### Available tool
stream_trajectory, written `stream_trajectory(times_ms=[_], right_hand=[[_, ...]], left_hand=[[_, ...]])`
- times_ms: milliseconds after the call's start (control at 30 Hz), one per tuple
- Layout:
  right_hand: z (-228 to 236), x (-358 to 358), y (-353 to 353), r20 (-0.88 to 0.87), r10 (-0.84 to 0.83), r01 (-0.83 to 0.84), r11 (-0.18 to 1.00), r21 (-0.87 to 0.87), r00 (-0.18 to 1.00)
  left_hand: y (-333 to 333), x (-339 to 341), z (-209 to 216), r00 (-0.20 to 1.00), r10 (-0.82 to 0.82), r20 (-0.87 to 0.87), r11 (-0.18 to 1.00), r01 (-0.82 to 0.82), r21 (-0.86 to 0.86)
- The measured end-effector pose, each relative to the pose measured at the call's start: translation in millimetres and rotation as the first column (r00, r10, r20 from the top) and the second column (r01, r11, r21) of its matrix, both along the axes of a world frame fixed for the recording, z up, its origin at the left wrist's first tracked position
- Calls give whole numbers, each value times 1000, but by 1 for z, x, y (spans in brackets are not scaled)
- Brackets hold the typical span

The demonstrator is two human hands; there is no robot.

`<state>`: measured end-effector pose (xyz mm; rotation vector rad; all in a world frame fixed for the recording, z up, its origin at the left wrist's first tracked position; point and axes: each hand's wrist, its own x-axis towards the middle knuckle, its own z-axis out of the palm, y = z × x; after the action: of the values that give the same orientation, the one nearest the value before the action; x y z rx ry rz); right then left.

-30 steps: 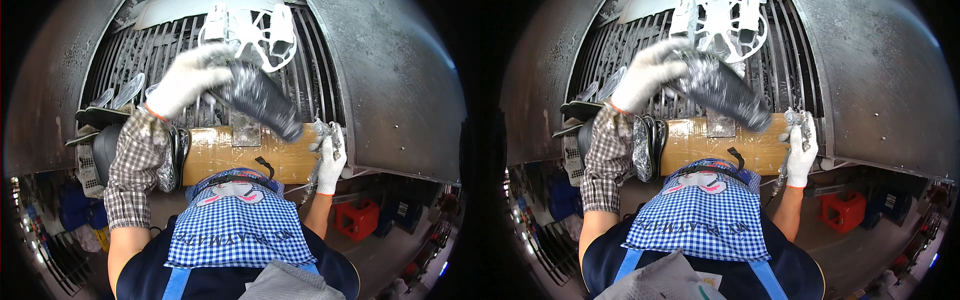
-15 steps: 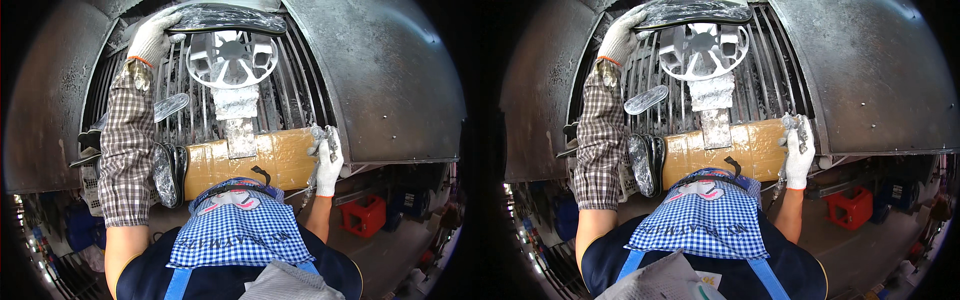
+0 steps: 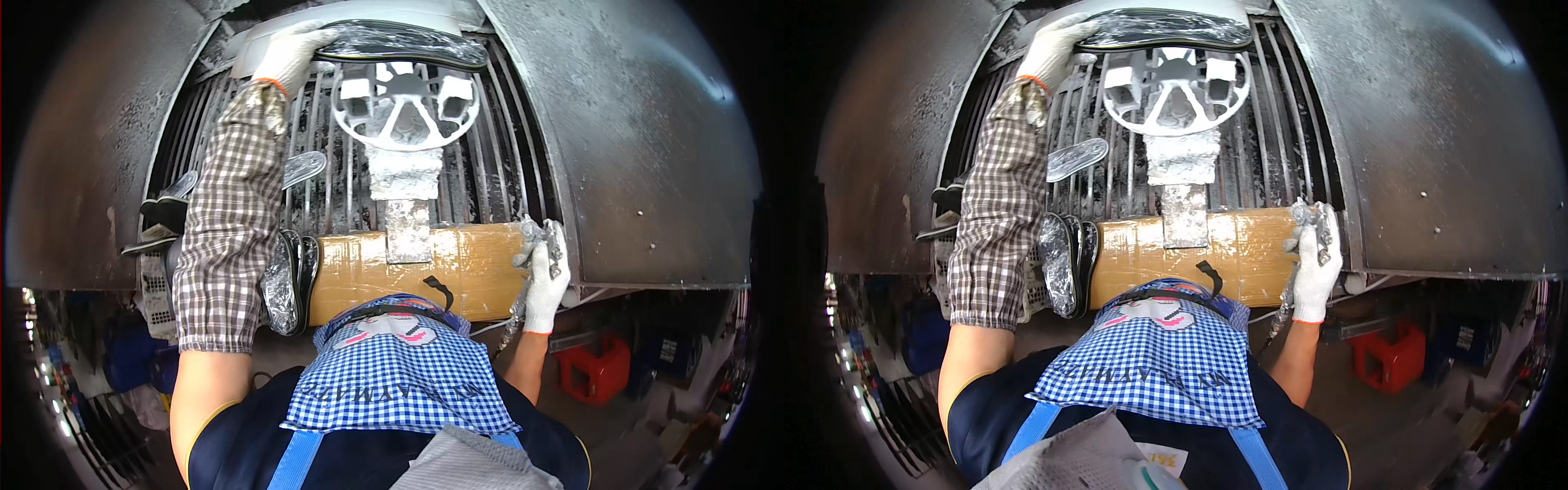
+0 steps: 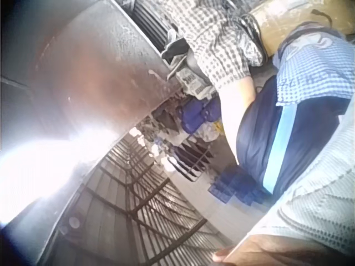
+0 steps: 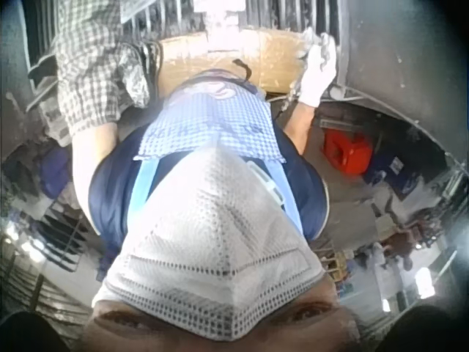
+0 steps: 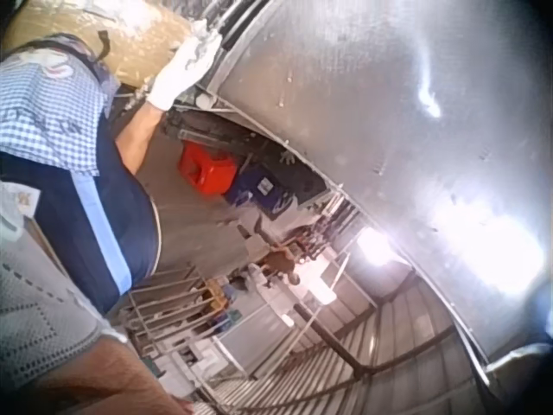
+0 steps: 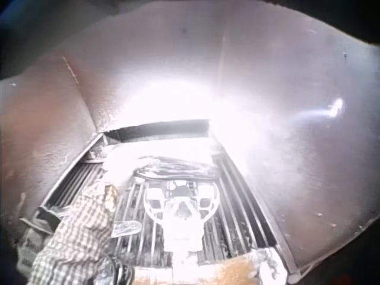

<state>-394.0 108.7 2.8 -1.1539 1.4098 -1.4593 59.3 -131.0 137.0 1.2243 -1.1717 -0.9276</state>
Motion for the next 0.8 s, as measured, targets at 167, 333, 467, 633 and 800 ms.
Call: stream_trajectory(times_ms=[167, 333, 467, 633, 800], right_hand=[[2, 2, -1, 69, 24, -27, 999, 48, 997], [5, 6, -2, 13, 25, -25, 1000, 14, 1000], [5, 5, -1, -6, 14, -14, 1000, 9, 1000], [2, 5, -3, 23, 51, -51, 999, 2, 998], [6, 9, -6, 73, 103, -103, 995, 5, 992]], left_hand=[[10, -1, 3, 984, 26, 178, 999, -18, -47], [1, 7, -12, 965, 112, 235, 994, -105, -41], [-14, 9, -21, 865, 196, 462, 977, -213, -14], [5, -27, -13, 454, 568, 687, 790, -66, -609], [17, -88, -3, 371, 406, 835, 807, 283, -518]])
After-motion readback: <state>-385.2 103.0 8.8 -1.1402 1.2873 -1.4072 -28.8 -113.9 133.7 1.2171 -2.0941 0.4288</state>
